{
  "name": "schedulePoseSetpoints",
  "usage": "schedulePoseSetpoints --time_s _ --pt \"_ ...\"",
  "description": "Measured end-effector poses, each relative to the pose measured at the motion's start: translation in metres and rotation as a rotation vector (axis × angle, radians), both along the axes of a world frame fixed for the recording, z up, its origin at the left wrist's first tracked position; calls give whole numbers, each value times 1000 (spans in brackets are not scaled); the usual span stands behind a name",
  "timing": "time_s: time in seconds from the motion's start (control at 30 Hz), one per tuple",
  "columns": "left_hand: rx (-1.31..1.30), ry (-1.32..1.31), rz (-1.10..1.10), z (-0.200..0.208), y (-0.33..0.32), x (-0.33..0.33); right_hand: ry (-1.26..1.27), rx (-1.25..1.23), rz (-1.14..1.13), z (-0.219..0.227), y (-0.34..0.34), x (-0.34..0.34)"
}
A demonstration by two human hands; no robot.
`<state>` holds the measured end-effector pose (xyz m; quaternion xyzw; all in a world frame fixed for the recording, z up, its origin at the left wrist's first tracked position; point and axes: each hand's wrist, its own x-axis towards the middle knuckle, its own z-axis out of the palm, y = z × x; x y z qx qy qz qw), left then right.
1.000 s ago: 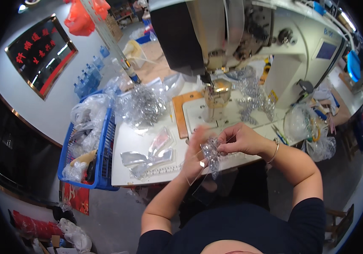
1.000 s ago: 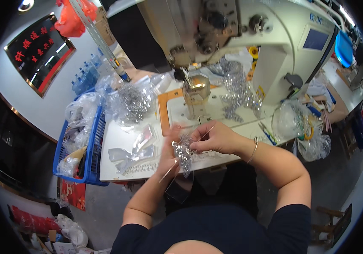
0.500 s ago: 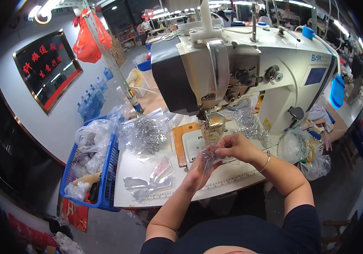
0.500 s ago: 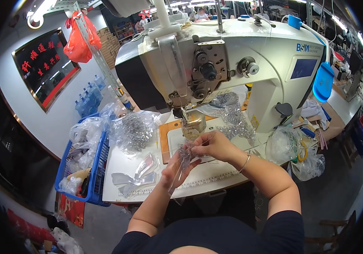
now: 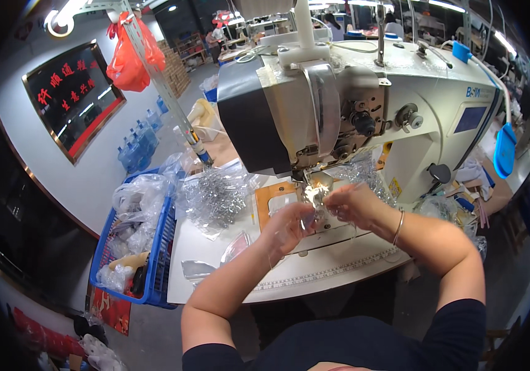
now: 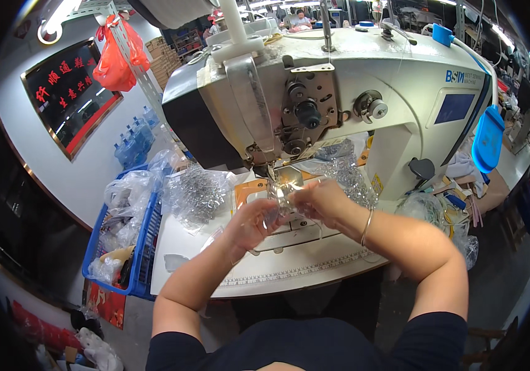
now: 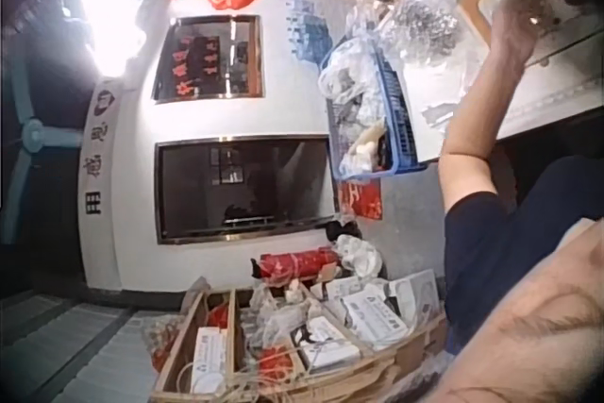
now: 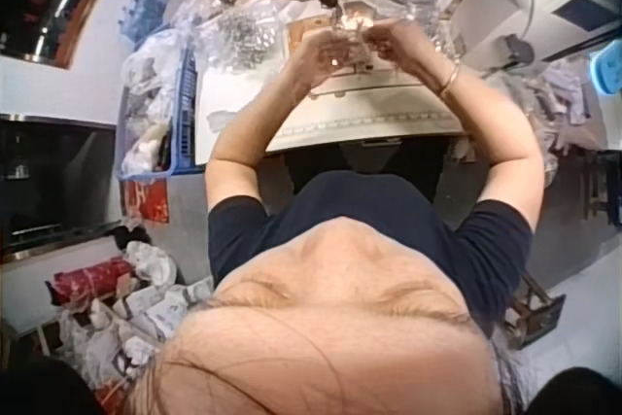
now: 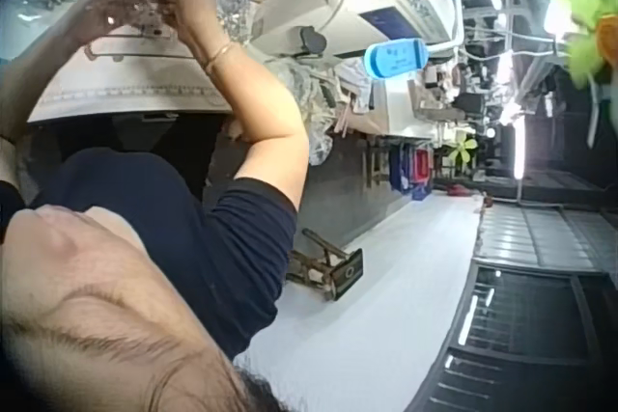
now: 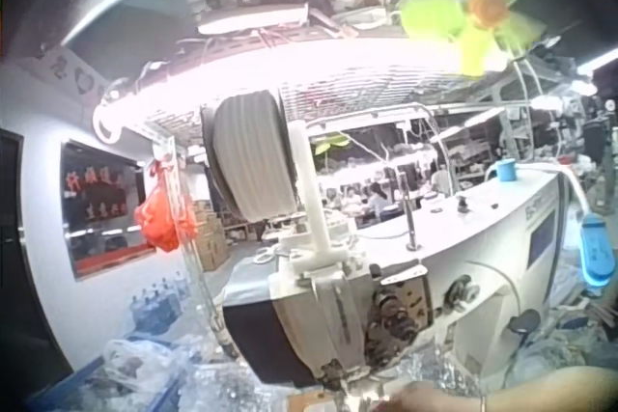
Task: The person sews a silver sequined strip onto a clear plastic backing using a sewing machine. They align the strip, feed it through the machine, and trim the excess thread with scissors.
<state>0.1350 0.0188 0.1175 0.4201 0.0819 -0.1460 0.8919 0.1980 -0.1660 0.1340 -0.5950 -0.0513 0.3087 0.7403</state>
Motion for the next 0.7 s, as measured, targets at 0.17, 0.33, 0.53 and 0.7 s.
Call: schedulePoseSetpoints --time_s 0.17,0.33,0.53,0.7 --pt "65 47 102 27 5 12 -149 -198 -9 20 15 16" --pt "242 -29 -38 30 25 34 -630 -441 -86 14 24 24" --pt "463 -95 -89 51 30 39 -797 -409 -197 3 29 25" --pt "457 -106 -78 50 37 43 -879 -317 -217 -9 34 32"
